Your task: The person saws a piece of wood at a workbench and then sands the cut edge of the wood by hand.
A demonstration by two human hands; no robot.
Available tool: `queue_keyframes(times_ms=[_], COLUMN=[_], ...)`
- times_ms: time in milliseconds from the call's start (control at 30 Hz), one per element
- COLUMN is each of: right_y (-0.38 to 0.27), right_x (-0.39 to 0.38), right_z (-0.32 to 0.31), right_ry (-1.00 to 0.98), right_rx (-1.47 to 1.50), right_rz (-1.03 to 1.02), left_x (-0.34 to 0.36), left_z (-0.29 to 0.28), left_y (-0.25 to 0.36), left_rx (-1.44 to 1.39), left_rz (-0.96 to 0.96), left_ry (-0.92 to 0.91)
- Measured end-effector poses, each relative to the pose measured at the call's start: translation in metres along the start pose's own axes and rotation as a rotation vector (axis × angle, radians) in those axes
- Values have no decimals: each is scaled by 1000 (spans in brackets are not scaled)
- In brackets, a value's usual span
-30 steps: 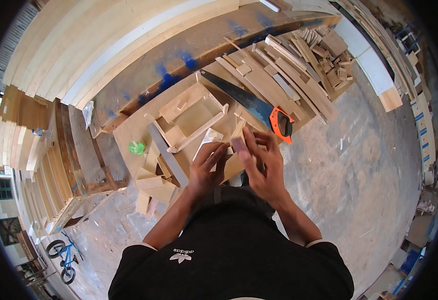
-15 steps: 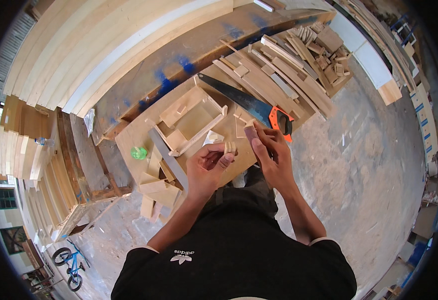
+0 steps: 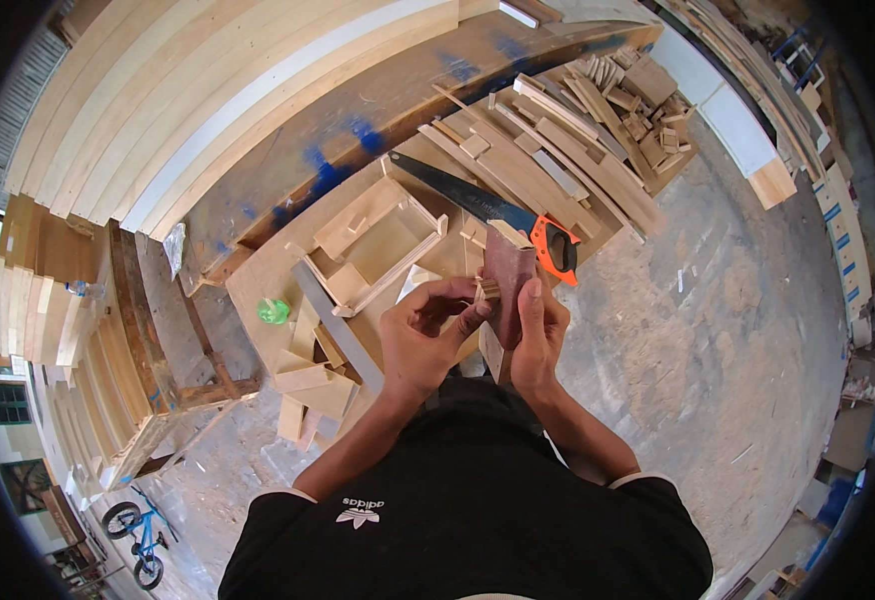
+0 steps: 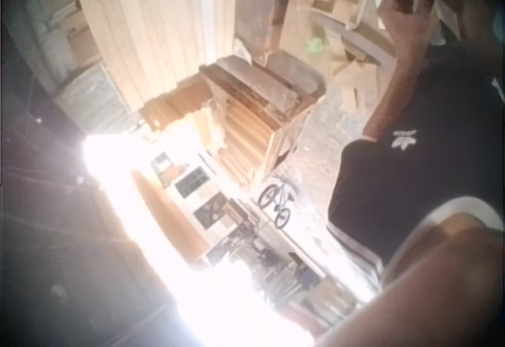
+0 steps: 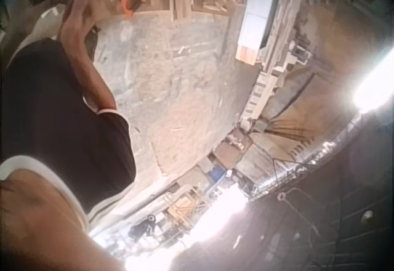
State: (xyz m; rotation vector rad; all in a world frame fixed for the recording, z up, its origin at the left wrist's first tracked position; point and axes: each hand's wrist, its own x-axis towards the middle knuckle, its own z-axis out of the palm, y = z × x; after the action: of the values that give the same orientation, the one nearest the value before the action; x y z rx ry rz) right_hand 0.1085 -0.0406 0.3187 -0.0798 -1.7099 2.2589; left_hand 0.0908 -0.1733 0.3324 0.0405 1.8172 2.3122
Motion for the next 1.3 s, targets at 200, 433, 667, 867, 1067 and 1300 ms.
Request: queue_keyframes(times_ms=[200, 433, 667, 867, 1067, 1300], right_y=[0, -9, -6, 1, -3, -23], right_x=[-6, -10, -11, -14, -10, -14], right_z=[13, 25, 16, 12, -5, 11], right_ry=[3, 49, 43, 42, 1, -54], right_rx=[-154, -205, -170, -199, -95, -96], right_rz=[-76, -74, 40, 188, 97, -91], left_x=[6, 0, 7, 12, 29, 19], left_z=[-3, 13, 17, 12, -17, -10], left_y=[-1, -1, 11, 13, 7, -7], left_rx=[13, 16, -25, 14, -192, -155], left_rz=[166, 242, 291, 274, 270, 231], left_ry=[33, 149, 176, 186, 117, -72])
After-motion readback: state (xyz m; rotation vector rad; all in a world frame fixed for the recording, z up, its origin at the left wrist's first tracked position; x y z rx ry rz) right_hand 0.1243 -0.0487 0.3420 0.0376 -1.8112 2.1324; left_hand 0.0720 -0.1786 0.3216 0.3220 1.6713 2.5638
